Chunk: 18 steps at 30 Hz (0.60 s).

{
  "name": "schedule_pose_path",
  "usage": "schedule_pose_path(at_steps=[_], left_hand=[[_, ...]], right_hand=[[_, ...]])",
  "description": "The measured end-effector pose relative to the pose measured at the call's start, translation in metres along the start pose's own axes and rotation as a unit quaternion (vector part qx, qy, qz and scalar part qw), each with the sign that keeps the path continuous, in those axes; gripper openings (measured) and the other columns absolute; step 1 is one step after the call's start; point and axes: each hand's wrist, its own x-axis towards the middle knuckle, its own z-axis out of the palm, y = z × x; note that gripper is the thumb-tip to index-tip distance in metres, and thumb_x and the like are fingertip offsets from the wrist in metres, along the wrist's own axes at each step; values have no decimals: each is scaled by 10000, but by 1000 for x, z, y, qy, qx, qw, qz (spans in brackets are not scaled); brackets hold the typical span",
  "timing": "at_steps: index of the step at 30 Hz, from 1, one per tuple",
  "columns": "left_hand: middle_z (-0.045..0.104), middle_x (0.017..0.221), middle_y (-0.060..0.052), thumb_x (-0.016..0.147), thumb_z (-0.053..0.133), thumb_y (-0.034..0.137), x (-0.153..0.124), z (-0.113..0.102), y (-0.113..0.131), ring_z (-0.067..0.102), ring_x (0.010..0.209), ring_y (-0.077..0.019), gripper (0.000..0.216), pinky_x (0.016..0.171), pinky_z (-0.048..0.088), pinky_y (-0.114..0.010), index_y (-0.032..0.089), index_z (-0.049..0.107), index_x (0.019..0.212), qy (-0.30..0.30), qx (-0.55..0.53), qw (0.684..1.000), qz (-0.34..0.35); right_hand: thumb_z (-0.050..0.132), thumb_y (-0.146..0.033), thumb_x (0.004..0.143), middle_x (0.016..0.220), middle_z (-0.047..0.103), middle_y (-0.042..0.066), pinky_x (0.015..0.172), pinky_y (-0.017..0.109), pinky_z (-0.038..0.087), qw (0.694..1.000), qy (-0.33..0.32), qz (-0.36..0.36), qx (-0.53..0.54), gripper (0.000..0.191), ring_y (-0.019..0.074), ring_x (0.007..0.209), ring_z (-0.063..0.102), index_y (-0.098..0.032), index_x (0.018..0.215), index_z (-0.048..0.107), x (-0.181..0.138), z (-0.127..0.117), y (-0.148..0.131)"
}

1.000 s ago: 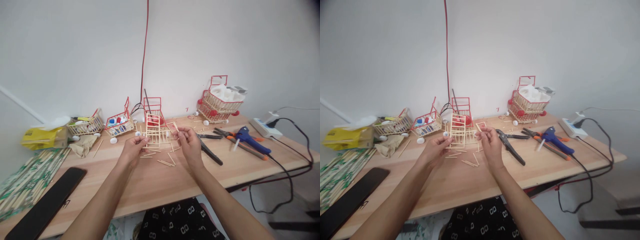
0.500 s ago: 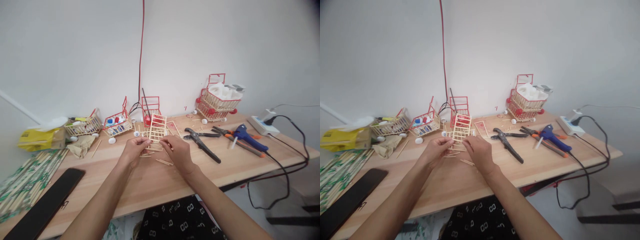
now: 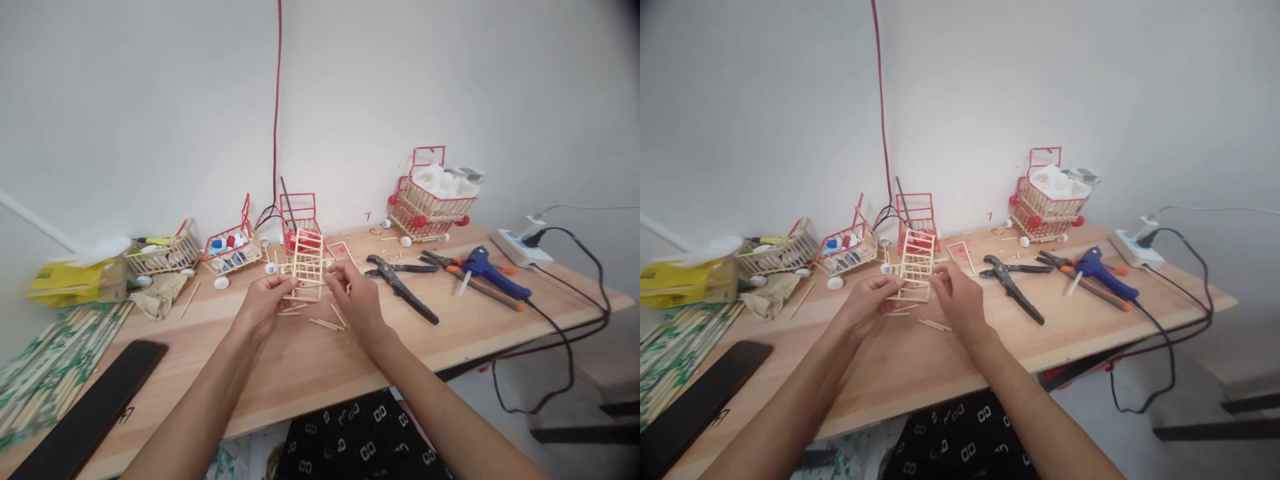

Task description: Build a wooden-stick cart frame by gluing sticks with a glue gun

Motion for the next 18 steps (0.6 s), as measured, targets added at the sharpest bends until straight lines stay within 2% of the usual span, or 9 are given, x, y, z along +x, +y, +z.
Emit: schedule_pose_path(at_steps=[2,3,6,8,11,18], left_hand=[[635,644,-17,456,878,317,0,-1,0,557,568,-89,347,472,475,-184,101,710,670,1,-8,1000,-1],[640,646,-17,458,877,312,1,-1,0,559,564,-87,344,472,475,-183,100,710,671,-1,-12,1000,-1],[647,646,-14,471,871,309,1,-2,-1,569,562,-86,335,479,475,-182,100,708,677,-6,-21,1000,0],[650,648,-13,481,866,299,2,-2,-1,575,566,-88,324,485,473,-183,102,707,682,-7,-22,1000,-1],[656,661,-16,491,858,296,2,-1,-3,581,574,-92,316,491,473,-188,104,703,689,-1,-21,1000,1],[644,657,-8,481,851,333,2,4,-6,567,571,-96,337,498,477,-206,105,691,672,15,-12,999,27]], right_hand=[[541,-419,873,804,685,31,636,252,428,995,5,66,68,244,153,691,590,-194,887,635,3,-1,5],[529,-445,870,829,686,42,634,257,431,990,-12,94,106,281,159,708,591,-188,874,642,4,-1,8],[544,-506,839,819,677,44,581,252,410,952,-117,171,227,362,154,687,577,-175,920,666,5,2,16],[593,-508,802,798,665,32,559,238,386,922,-167,198,288,375,140,670,565,-171,948,671,5,5,18],[660,-485,743,770,646,13,558,227,368,907,-171,214,321,357,119,643,542,-165,902,665,4,7,16],[692,-423,701,681,603,-22,563,228,368,911,-145,224,315,276,104,590,515,-172,788,617,7,8,14]])
